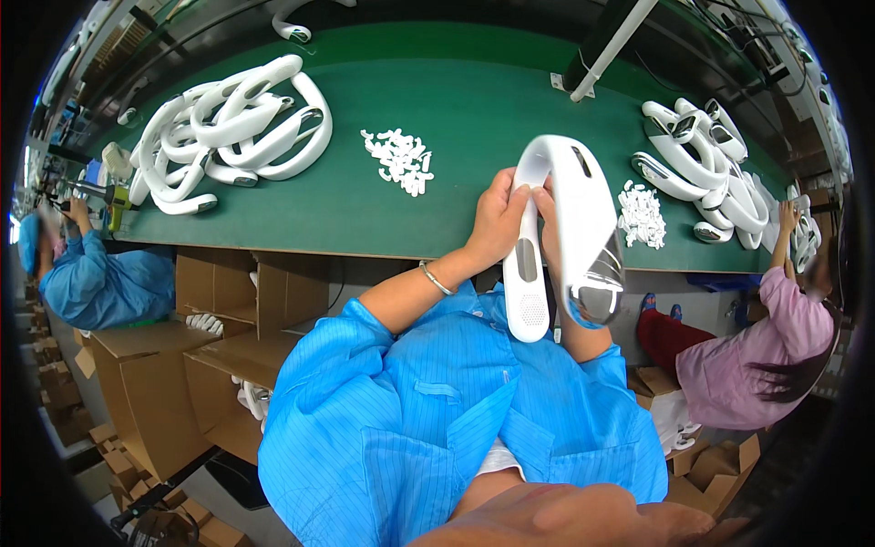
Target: The recorder is assembling white handheld massagers by inserting small rubber or plastic components into pre-molded slots.
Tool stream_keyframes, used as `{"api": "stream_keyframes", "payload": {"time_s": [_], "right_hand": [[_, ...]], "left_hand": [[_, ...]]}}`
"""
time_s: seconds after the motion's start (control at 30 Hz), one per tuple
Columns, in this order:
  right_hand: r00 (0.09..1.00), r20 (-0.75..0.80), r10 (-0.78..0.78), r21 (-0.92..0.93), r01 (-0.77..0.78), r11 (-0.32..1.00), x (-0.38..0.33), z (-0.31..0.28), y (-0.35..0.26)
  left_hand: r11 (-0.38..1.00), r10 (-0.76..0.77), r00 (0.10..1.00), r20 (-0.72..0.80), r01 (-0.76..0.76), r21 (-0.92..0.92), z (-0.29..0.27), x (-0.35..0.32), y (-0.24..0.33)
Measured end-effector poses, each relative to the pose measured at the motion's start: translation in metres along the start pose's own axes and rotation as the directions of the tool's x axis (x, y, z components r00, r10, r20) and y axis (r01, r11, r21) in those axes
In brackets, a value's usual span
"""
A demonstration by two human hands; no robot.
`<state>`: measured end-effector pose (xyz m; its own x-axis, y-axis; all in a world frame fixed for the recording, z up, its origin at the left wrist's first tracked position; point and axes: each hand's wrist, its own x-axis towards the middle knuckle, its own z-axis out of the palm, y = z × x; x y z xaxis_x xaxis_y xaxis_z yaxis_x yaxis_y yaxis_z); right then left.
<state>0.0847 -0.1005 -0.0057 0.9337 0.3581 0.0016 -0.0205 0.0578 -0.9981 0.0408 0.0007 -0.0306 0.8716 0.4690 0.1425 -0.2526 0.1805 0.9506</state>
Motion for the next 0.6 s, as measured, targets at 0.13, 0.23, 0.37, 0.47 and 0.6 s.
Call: {"api": "stream_keyframes", "payload": {"time_s": [0.13,0.23,0.37,0.47,0.6], "right_hand": [[0.975,0.026,-0.219,-0.180,0.220,0.959,0.010,-0.024,0.059],[0.899,0.254,-0.357,-0.295,0.424,0.856,-0.001,-0.021,0.010],[0.913,0.367,0.178,0.383,-0.323,0.866,-0.022,-0.044,-0.029],[0.970,0.122,0.212,0.410,-0.243,0.879,-0.015,-0.088,-0.062],[0.979,-0.202,0.014,0.287,0.046,0.957,0.027,-0.222,-0.120]], "left_hand": [[0.993,0.076,0.997,0.012,-0.077,0.089,0.001,0.006,0.000],[0.999,0.034,0.999,-0.033,-0.035,-0.041,0.004,0.013,-0.005],[0.833,-0.203,0.932,0.299,0.325,-0.447,0.021,0.026,-0.005],[0.972,-0.210,0.912,0.352,0.158,0.171,0.067,0.052,0.013],[0.962,0.006,0.898,0.439,-0.125,0.242,0.083,0.095,0.027]]}}
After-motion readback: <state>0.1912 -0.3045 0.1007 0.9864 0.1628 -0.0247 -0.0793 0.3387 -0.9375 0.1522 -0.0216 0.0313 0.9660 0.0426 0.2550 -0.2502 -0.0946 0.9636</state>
